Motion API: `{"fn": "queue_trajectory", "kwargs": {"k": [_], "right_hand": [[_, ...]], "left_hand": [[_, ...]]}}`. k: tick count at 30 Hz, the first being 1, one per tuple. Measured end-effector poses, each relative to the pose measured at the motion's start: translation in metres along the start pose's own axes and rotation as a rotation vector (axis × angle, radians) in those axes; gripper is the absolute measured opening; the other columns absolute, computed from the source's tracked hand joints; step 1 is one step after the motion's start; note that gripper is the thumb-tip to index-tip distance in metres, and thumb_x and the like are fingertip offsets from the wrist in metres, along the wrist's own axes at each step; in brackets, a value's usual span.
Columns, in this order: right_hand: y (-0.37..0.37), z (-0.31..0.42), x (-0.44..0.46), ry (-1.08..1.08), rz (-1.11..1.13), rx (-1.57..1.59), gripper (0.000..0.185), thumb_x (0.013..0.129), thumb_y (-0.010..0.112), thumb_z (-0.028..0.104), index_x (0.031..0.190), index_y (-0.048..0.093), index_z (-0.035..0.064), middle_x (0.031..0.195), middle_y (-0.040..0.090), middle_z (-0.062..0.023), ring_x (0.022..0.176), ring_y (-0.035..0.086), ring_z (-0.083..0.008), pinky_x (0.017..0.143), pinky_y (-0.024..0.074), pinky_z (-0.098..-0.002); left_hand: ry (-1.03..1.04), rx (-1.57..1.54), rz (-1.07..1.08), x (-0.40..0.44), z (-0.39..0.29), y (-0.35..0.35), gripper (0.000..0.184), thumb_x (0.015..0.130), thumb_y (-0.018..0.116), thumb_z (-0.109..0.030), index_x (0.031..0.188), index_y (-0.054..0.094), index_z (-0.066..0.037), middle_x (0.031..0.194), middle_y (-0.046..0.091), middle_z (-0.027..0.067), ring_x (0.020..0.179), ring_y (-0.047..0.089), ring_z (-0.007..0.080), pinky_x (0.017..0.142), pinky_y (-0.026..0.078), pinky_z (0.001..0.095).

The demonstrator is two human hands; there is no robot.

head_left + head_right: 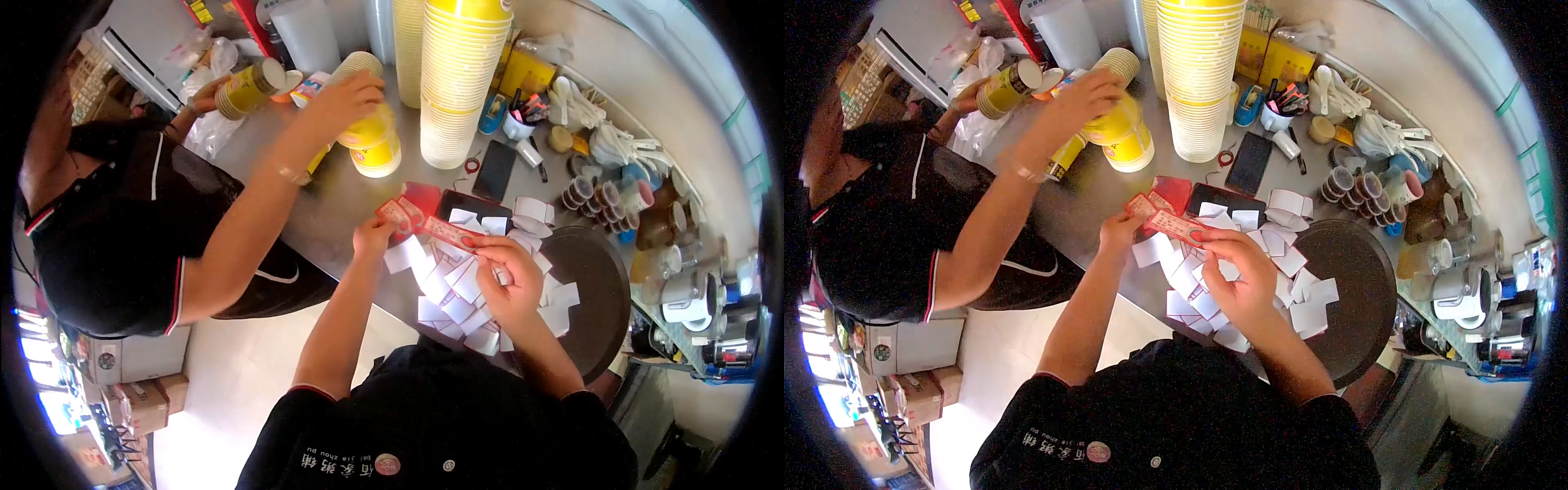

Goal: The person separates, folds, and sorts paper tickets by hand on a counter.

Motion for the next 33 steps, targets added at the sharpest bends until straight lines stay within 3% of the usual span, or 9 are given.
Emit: {"fn": "queue_trajectory", "kwargs": {"k": [4,6,12,20,33], "right_hand": [[0.025,0.019,0.000,-0.109,0.045,-0.025,0.017,0.072,0.061,-0.006,0.086,0.057,0.0011,0.092,0.063,-0.0128,0.081,0.063,-0.0232,0.071,0.0492,-0.0293],[0.040,0.035,0.002,-0.154,0.076,-0.039,0.017,0.072,0.062,-0.006,0.086,0.057,0.0015,0.092,0.063,-0.0121,0.081,0.063,-0.0228,0.071,0.0495,-0.0295],[0.077,0.043,0.002,-0.184,0.103,0.019,0.017,0.071,0.061,-0.008,0.086,0.059,-0.0002,0.093,0.062,-0.0122,0.078,0.063,-0.0188,0.068,0.0495,-0.0251],[0.109,0.064,0.010,-0.288,0.137,0.078,0.017,0.071,0.062,-0.008,0.085,0.059,0.0002,0.092,0.063,-0.0117,0.082,0.064,-0.0225,0.072,0.0502,-0.0286],[0.126,0.088,0.010,-0.394,0.243,0.076,0.020,0.070,0.062,-0.006,0.088,0.057,0.0011,0.095,0.060,-0.0126,0.082,0.062,-0.0277,0.069,0.0498,-0.0306]], "left_hand": [[0.029,-0.144,0.162,-0.071,-0.036,-0.011,0.014,0.082,0.056,-0.013,0.093,0.059,-0.005,0.077,0.060,0.0031,0.062,0.058,0.0117,0.054,0.046,0.0248],[-0.130,-0.443,0.190,-0.099,-0.030,-0.014,0.020,0.082,0.054,-0.011,0.100,0.056,-0.003,0.077,0.059,0.0047,0.060,0.056,0.0116,0.053,0.043,0.0219],[-0.091,-0.181,0.212,-0.147,-0.020,-0.057,0.013,0.087,0.050,-0.012,0.097,0.051,-0.002,0.081,0.060,0.0058,0.060,0.057,0.0125,0.051,0.042,0.0232],[0.025,-0.147,0.145,-0.172,-0.040,-0.093,0.013,0.085,0.053,-0.011,0.094,0.052,-0.002,0.076,0.060,0.0049,0.060,0.054,0.0098,0.052,0.040,0.0205],[0.110,-0.202,0.167,-0.194,-0.030,-0.089,0.012,0.085,0.052,-0.011,0.092,0.054,-0.001,0.073,0.060,0.0039,0.058,0.053,0.0083,0.050,0.039,0.0202]]}}
Point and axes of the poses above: each hand's wrist, its own x-axis towards the middle knuckle, its own y-axis out of the palm, z = x × y, the point moved 9 cm from there along x, towards the middle knuckle
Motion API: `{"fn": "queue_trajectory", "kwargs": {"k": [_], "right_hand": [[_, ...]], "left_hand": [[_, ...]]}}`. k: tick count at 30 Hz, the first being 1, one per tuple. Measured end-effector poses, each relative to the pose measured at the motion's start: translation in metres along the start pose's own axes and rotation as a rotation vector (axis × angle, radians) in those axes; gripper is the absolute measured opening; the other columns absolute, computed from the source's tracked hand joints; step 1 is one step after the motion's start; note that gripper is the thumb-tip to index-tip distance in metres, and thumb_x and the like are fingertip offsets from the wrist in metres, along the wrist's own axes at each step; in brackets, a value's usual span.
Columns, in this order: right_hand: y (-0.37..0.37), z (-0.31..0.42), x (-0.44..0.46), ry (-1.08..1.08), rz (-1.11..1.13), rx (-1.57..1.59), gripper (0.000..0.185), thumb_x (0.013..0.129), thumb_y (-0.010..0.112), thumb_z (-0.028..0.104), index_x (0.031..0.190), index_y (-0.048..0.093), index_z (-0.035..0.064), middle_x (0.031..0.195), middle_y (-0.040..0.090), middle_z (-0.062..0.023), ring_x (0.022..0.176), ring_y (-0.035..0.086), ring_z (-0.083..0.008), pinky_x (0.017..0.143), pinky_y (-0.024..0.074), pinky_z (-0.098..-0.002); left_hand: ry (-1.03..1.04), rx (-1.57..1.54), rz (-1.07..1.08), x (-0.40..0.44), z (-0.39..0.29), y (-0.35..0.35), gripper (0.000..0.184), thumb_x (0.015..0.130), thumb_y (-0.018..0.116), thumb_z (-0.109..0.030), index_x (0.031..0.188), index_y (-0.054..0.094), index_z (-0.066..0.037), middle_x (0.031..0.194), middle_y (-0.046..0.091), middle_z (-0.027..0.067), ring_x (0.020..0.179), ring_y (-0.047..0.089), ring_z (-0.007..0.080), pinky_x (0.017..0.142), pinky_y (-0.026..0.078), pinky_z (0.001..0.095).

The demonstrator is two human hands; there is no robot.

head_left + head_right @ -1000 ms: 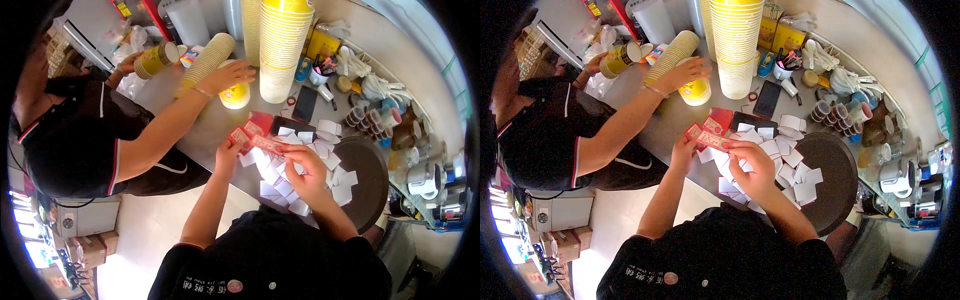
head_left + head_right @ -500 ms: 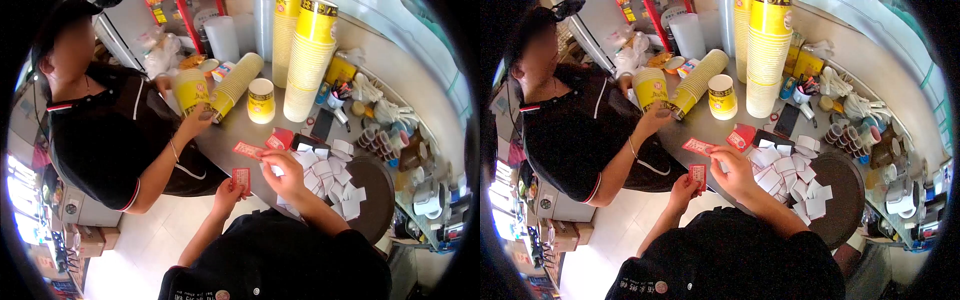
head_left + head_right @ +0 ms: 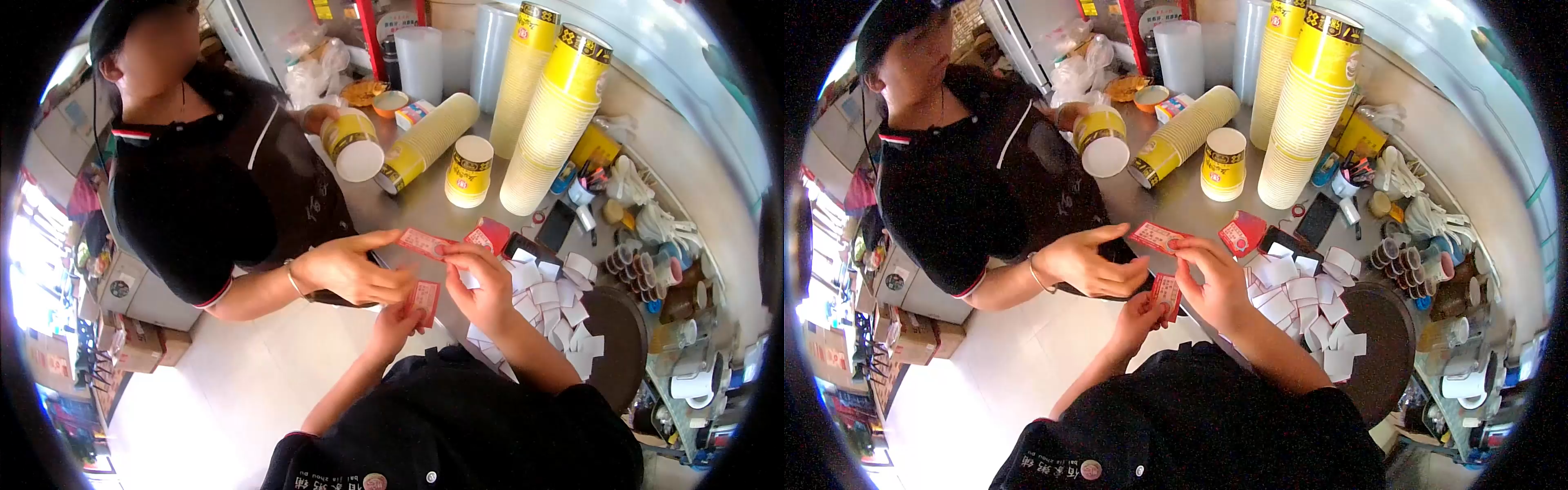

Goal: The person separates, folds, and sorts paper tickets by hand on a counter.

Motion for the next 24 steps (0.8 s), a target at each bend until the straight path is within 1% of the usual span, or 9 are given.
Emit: {"fn": "queue_trajectory", "kwargs": {"k": [7,11,13,14,15,17,18,21,24], "right_hand": [[0.004,0.015,0.006,-0.038,0.044,0.001,0.021,0.070,0.062,-0.006,0.090,0.058,0.0001,0.093,0.060,-0.0130,0.082,0.061,-0.0282,0.070,0.0493,-0.0313],[0.010,0.014,-0.001,-0.102,0.123,-0.017,0.024,0.072,0.063,-0.002,0.094,0.057,-0.0004,0.099,0.058,-0.0144,0.082,0.060,-0.0275,0.068,0.0490,-0.0314],[-0.001,0.000,-0.006,0.095,0.010,0.067,0.036,0.073,0.066,0.005,0.106,0.053,0.0006,0.107,0.054,-0.0152,0.084,0.060,-0.0267,0.067,0.0484,-0.0303],[-0.001,-0.013,-0.013,0.123,0.036,-0.022,0.055,0.073,0.069,0.013,0.120,0.043,0.0009,0.113,0.051,-0.0156,0.087,0.059,-0.0232,0.066,0.0476,-0.0282],[0.004,-0.020,-0.023,0.132,0.036,-0.020,0.055,0.073,0.069,0.013,0.120,0.043,0.0009,0.113,0.051,-0.0156,0.087,0.059,-0.0232,0.066,0.0476,-0.0282],[0.029,-0.068,-0.064,0.680,0.173,0.244,0.065,0.074,0.071,0.018,0.126,0.036,-0.0003,0.114,0.049,-0.0174,0.090,0.057,-0.0194,0.066,0.0473,-0.0276],[0.041,-0.073,-0.076,0.802,0.210,0.437,0.064,0.078,0.069,0.016,0.127,0.034,-0.0012,0.107,0.054,-0.0166,0.085,0.058,-0.0155,0.065,0.0472,-0.0262],[0.047,-0.066,-0.077,0.874,0.283,0.729,0.054,0.081,0.064,0.010,0.127,0.036,0.0001,0.096,0.060,-0.0126,0.077,0.059,-0.0133,0.063,0.0469,-0.0239],[0.038,-0.063,-0.068,0.907,0.198,0.771,0.047,0.083,0.060,0.004,0.125,0.038,0.0028,0.089,0.063,-0.0082,0.071,0.059,-0.0091,0.057,0.0455,-0.0205]], "left_hand": [[0.054,-0.055,-0.010,-0.004,-0.006,0.003,0.008,0.088,0.052,-0.012,0.089,0.053,-0.004,0.072,0.056,0.0020,0.058,0.051,0.0083,0.050,0.036,0.0192],[0.089,-0.054,-0.067,-0.010,-0.023,0.000,0.011,0.086,0.053,-0.009,0.092,0.055,0.000,0.075,0.060,0.0039,0.059,0.050,0.0074,0.052,0.037,0.0197],[0.078,-0.048,-0.038,-0.013,-0.031,0.002,0.014,0.087,0.053,-0.011,0.095,0.055,0.001,0.075,0.061,0.0040,0.059,0.050,0.0072,0.052,0.037,0.0194],[0.092,-0.054,-0.043,-0.018,-0.042,0.005,0.011,0.088,0.054,-0.013,0.091,0.054,-0.003,0.073,0.059,0.0033,0.060,0.051,0.0071,0.054,0.040,0.0201],[0.083,-0.052,-0.042,-0.021,-0.045,0.007,0.011,0.088,0.054,-0.013,0.091,0.054,-0.003,0.073,0.059,0.0033,0.060,0.051,0.0071,0.054,0.040,0.0201],[0.118,-0.057,-0.011,-0.024,-0.052,0.014,0.012,0.087,0.054,-0.012,0.092,0.054,-0.001,0.074,0.059,0.0039,0.061,0.052,0.0073,0.055,0.041,0.0199],[0.111,-0.057,-0.005,-0.026,-0.055,0.016,0.012,0.087,0.054,-0.012,0.092,0.054,-0.001,0.074,0.059,0.0039,0.061,0.052,0.0073,0.055,0.041,0.0199],[0.080,0.046,0.030,-0.034,-0.065,0.024,0.015,0.086,0.055,-0.006,0.098,0.054,0.003,0.077,0.061,0.0060,0.063,0.053,0.0076,0.057,0.043,0.0213],[0.038,-0.153,0.019,-0.037,-0.064,0.018,0.012,0.088,0.050,-0.009,0.095,0.054,0.001,0.076,0.059,0.0062,0.064,0.052,0.0087,0.059,0.043,0.0212]]}}
Point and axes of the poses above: each hand's wrist, its own x-axis towards the middle knuckle, its own y-axis out of the palm, z = x × y, the point moved 9 cm from there along x, towards the middle knuckle
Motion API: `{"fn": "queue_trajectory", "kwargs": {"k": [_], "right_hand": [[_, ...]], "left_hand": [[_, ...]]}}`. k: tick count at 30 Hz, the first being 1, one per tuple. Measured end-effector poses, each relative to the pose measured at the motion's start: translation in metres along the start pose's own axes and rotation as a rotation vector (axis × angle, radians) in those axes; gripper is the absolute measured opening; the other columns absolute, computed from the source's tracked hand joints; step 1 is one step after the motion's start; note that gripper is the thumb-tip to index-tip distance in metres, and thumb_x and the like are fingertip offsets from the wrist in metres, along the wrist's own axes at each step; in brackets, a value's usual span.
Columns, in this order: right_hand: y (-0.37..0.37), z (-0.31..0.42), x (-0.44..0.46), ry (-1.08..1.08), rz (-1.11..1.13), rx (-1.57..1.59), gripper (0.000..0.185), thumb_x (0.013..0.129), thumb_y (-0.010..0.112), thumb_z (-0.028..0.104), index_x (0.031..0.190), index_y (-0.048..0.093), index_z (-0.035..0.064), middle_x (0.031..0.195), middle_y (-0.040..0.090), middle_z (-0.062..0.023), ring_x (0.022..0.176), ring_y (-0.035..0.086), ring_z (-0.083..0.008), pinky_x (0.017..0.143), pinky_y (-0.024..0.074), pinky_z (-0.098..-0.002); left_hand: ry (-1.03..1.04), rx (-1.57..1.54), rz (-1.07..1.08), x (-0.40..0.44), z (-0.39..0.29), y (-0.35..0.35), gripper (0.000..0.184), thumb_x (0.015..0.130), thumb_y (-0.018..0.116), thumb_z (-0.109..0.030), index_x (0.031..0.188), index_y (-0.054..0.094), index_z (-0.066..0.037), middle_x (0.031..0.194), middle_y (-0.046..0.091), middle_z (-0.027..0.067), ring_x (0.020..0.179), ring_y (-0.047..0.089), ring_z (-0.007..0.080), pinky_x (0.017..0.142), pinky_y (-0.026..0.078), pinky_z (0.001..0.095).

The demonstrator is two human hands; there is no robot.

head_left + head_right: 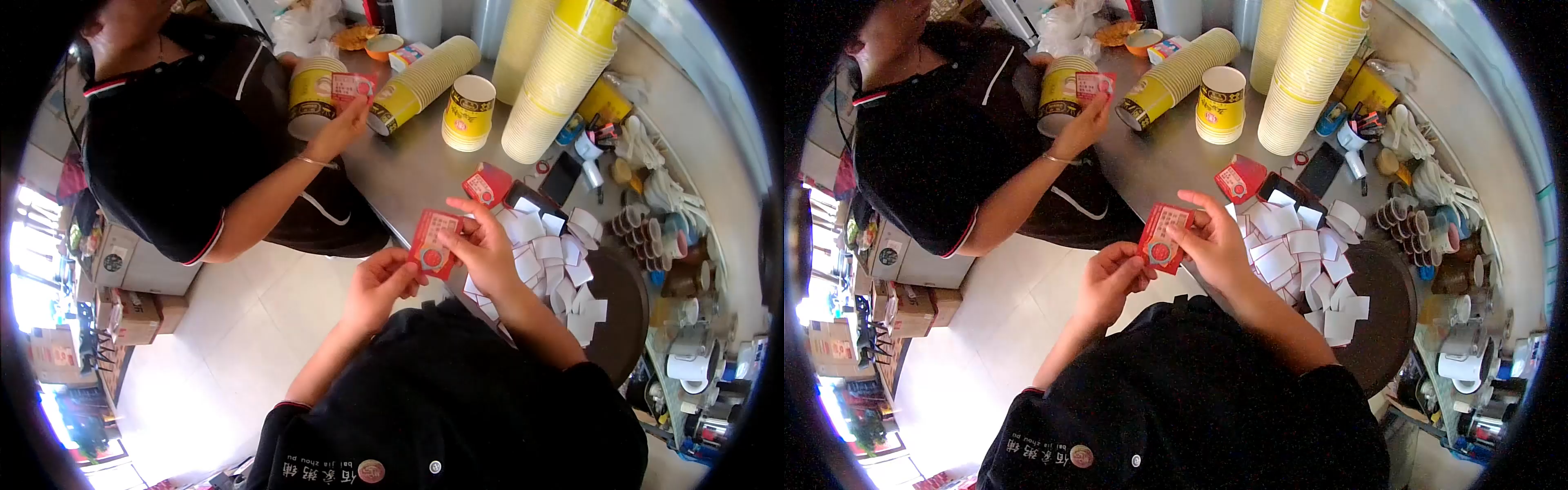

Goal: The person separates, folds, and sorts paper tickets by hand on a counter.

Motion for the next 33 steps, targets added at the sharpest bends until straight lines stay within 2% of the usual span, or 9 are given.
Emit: {"fn": "queue_trajectory", "kwargs": {"k": [3,21,23,24,25,27,28,29,33], "right_hand": [[-0.002,0.009,-0.001,-0.022,-0.038,0.025,0.045,0.083,0.060,0.005,0.123,0.040,0.0040,0.090,0.063,-0.0074,0.070,0.058,-0.0066,0.053,0.0435,-0.0191],[0.009,0.004,0.002,-0.025,-0.028,0.029,0.042,0.083,0.061,0.008,0.121,0.042,0.0025,0.096,0.060,-0.0092,0.074,0.058,-0.0084,0.056,0.0457,-0.0201],[0.010,0.011,0.004,-0.279,-0.081,-0.306,0.044,0.079,0.065,0.009,0.118,0.045,0.0042,0.100,0.057,-0.0085,0.079,0.057,-0.0106,0.057,0.0459,-0.0219],[0.009,0.020,-0.002,-0.315,-0.158,-0.503,0.040,0.075,0.069,0.010,0.110,0.052,0.0051,0.100,0.055,-0.0072,0.080,0.056,-0.0125,0.059,0.0462,-0.0231],[0.010,0.024,-0.006,-0.315,-0.159,-0.503,0.040,0.075,0.069,0.010,0.110,0.052,0.0051,0.100,0.055,-0.0072,0.080,0.056,-0.0125,0.059,0.0462,-0.0231],[0.021,0.043,-0.018,-0.529,-0.105,-0.522,0.028,0.074,0.068,0.007,0.100,0.058,0.0050,0.097,0.056,-0.0062,0.078,0.056,-0.0117,0.058,0.0458,-0.0218],[0.031,0.038,-0.016,-0.439,0.039,-0.372,0.016,0.076,0.066,0.006,0.091,0.061,0.0032,0.093,0.058,-0.0069,0.077,0.057,-0.0121,0.058,0.0464,-0.0212],[0.041,0.043,-0.019,-0.441,0.119,-0.361,0.014,0.078,0.064,0.004,0.090,0.061,0.0012,0.089,0.059,-0.0074,0.075,0.059,-0.0124,0.059,0.0477,-0.0210],[0.049,0.037,-0.020,-0.409,0.147,-0.278,0.010,0.079,0.062,0.003,0.088,0.061,-0.0009,0.086,0.060,-0.0076,0.073,0.060,-0.0122,0.060,0.0491,-0.0212]], "left_hand": [[-0.043,-0.241,0.021,-0.003,-0.005,-0.001,0.012,0.087,0.048,-0.007,0.094,0.054,0.001,0.076,0.059,0.0068,0.064,0.051,0.0095,0.058,0.042,0.0210],[0.016,-0.266,0.024,-0.005,-0.016,-0.007,0.008,0.086,0.053,-0.008,0.086,0.055,-0.001,0.072,0.058,0.0057,0.061,0.050,0.0094,0.056,0.040,0.0203],[0.051,-0.269,0.047,-0.005,-0.020,-0.006,0.008,0.086,0.053,-0.009,0.086,0.055,-0.001,0.071,0.058,0.0055,0.061,0.050,0.0095,0.056,0.040,0.0204],[0.082,-0.198,0.021,-0.006,-0.024,-0.007,0.008,0.086,0.054,-0.008,0.085,0.055,-0.001,0.071,0.058,0.0055,0.061,0.051,0.0096,0.056,0.040,0.0205],[0.112,-0.127,-0.004,-0.007,-0.028,-0.008,0.008,0.086,0.054,-0.008,0.084,0.056,-0.001,0.072,0.058,0.0055,0.062,0.051,0.0096,0.056,0.040,0.0206],[0.146,-0.044,-0.034,-0.007,-0.031,-0.008,0.008,0.086,0.055,-0.008,0.084,0.056,0.000,0.072,0.058,0.0055,0.062,0.052,0.0095,0.056,0.041,0.0205],[0.178,0.040,-0.065,-0.009,-0.034,-0.009,0.007,0.085,0.055,-0.007,0.084,0.056,0.000,0.073,0.059,0.0055,0.062,0.052,0.0093,0.056,0.041,0.0205],[0.176,0.040,-0.063,-0.009,-0.033,-0.007,0.007,0.085,0.055,-0.007,0.084,0.056,0.000,0.073,0.059,0.0055,0.062,0.052,0.0093,0.056,0.041,0.0205],[0.216,0.129,-0.112,-0.010,-0.038,-0.005,0.006,0.085,0.055,-0.004,0.084,0.056,0.002,0.074,0.059,0.0054,0.065,0.055,0.0093,0.058,0.043,0.0209]]}}
Point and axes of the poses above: each hand's wrist, its own x-axis towards the middle knuckle, its own y-axis out of the palm, z = x × y, the point moved 9 cm from there along x, towards the middle knuckle
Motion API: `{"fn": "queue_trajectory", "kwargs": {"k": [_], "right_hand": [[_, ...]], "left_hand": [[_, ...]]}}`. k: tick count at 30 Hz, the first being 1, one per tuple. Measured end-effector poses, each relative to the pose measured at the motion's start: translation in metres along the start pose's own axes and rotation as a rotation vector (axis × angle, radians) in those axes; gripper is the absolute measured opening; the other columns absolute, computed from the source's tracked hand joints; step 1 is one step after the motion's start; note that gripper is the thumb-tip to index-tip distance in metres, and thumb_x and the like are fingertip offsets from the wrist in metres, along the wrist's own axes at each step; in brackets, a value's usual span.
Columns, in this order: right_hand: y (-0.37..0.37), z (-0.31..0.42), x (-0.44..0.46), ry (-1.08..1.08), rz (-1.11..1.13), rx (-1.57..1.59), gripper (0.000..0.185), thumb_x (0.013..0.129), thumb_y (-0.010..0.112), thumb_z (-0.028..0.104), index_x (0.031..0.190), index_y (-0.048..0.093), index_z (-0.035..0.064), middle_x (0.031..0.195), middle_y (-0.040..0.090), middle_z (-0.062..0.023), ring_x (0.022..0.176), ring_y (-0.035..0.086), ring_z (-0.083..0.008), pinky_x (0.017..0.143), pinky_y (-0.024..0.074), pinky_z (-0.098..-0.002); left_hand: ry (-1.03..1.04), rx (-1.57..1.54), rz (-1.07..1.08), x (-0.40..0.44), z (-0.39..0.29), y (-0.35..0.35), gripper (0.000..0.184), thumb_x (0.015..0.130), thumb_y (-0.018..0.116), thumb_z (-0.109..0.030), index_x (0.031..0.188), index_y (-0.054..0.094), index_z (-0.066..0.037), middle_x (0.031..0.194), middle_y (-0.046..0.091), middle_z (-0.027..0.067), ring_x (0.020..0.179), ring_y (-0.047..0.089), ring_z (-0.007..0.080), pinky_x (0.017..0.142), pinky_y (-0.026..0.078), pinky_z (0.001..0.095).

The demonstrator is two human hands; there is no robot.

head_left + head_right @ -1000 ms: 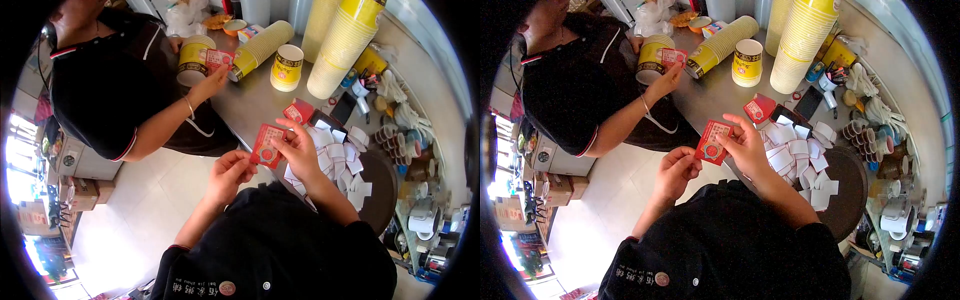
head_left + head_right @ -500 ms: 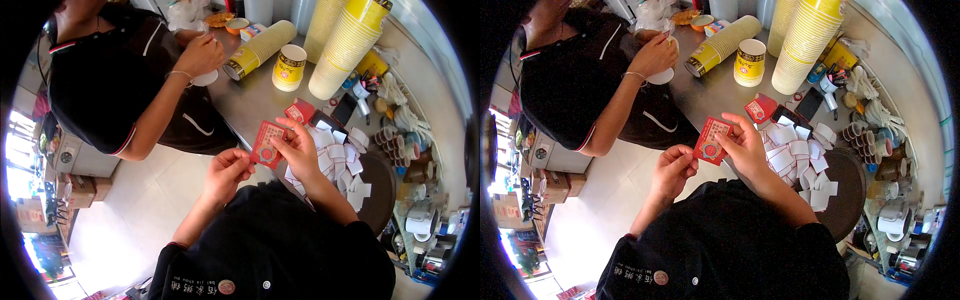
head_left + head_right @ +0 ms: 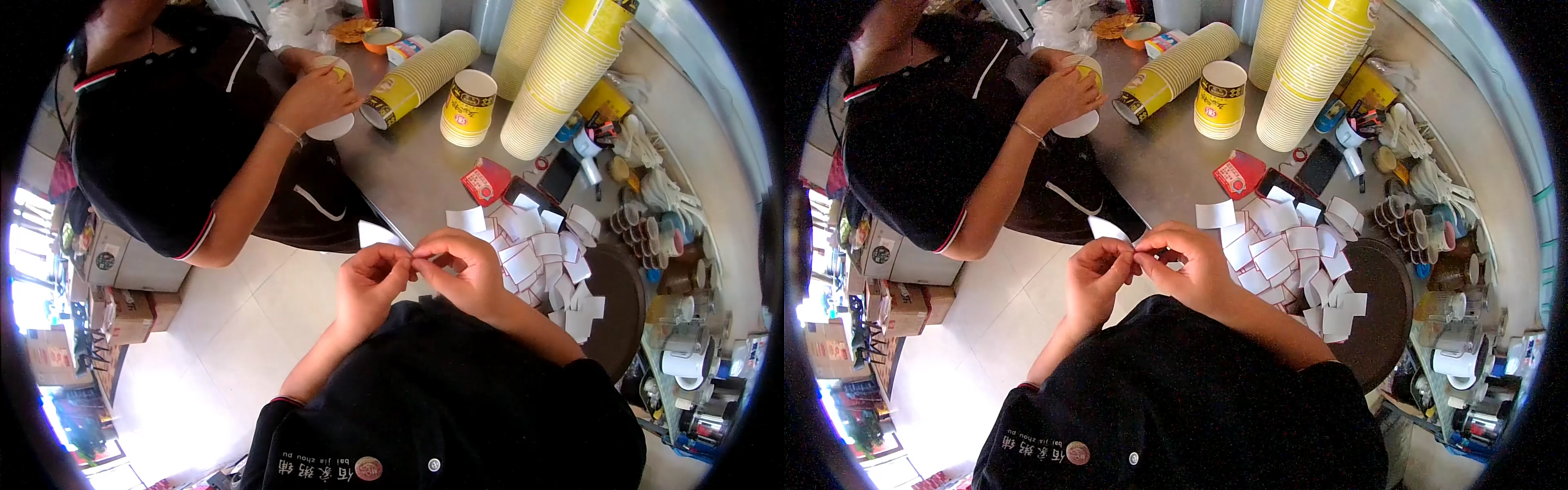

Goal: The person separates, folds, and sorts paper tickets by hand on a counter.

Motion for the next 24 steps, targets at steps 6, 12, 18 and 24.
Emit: {"fn": "queue_trajectory", "kwargs": {"k": [6,12,18,24], "right_hand": [[-0.011,-0.016,-0.005,0.164,-0.036,-0.009,0.006,0.076,0.061,0.001,0.082,0.061,-0.0008,0.081,0.060,-0.0065,0.070,0.059,-0.0103,0.059,0.0477,-0.0199],[-0.106,-0.020,-0.014,0.126,-0.366,-0.148,0.008,0.071,0.060,-0.003,0.078,0.058,0.0020,0.077,0.056,-0.0013,0.061,0.051,-0.0041,0.050,0.0394,-0.0169],[-0.169,0.031,-0.039,-0.031,-0.737,-0.405,0.011,0.077,0.055,-0.010,0.084,0.055,-0.0017,0.090,0.059,-0.0083,0.058,0.059,-0.0105,0.048,0.0440,-0.0171],[-0.175,0.010,-0.052,-0.066,-0.676,-0.337,0.013,0.078,0.055,-0.010,0.089,0.052,-0.0031,0.095,0.057,-0.0145,0.070,0.064,-0.0163,0.056,0.0503,-0.0212]], "left_hand": [[0.047,0.110,0.016,0.001,0.004,0.004,0.003,0.083,0.054,-0.001,0.083,0.056,0.002,0.073,0.058,0.0045,0.067,0.055,0.0090,0.059,0.043,0.0208],[-0.035,0.152,-0.025,0.016,0.027,-0.003,0.004,0.080,0.056,-0.003,0.080,0.056,0.000,0.068,0.056,0.0022,0.063,0.052,0.0068,0.058,0.040,0.0188],[-0.255,0.102,0.216,0.063,0.129,0.053,0.015,0.084,0.058,-0.014,0.087,0.060,0.001,0.075,0.061,0.0043,0.067,0.055,0.0095,0.059,0.043,0.0223],[-0.025,0.768,0.262,0.133,0.157,0.093,0.023,0.083,0.053,-0.011,0.105,0.058,-0.005,0.086,0.063,0.0078,0.075,0.059,0.0192,0.066,0.047,0.0319]]}}
Point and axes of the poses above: each hand's wrist, its own x-axis towards the middle knuckle, its own y-axis out of the palm, z = x × y, the point moved 9 cm from there along x, towards the middle knuckle
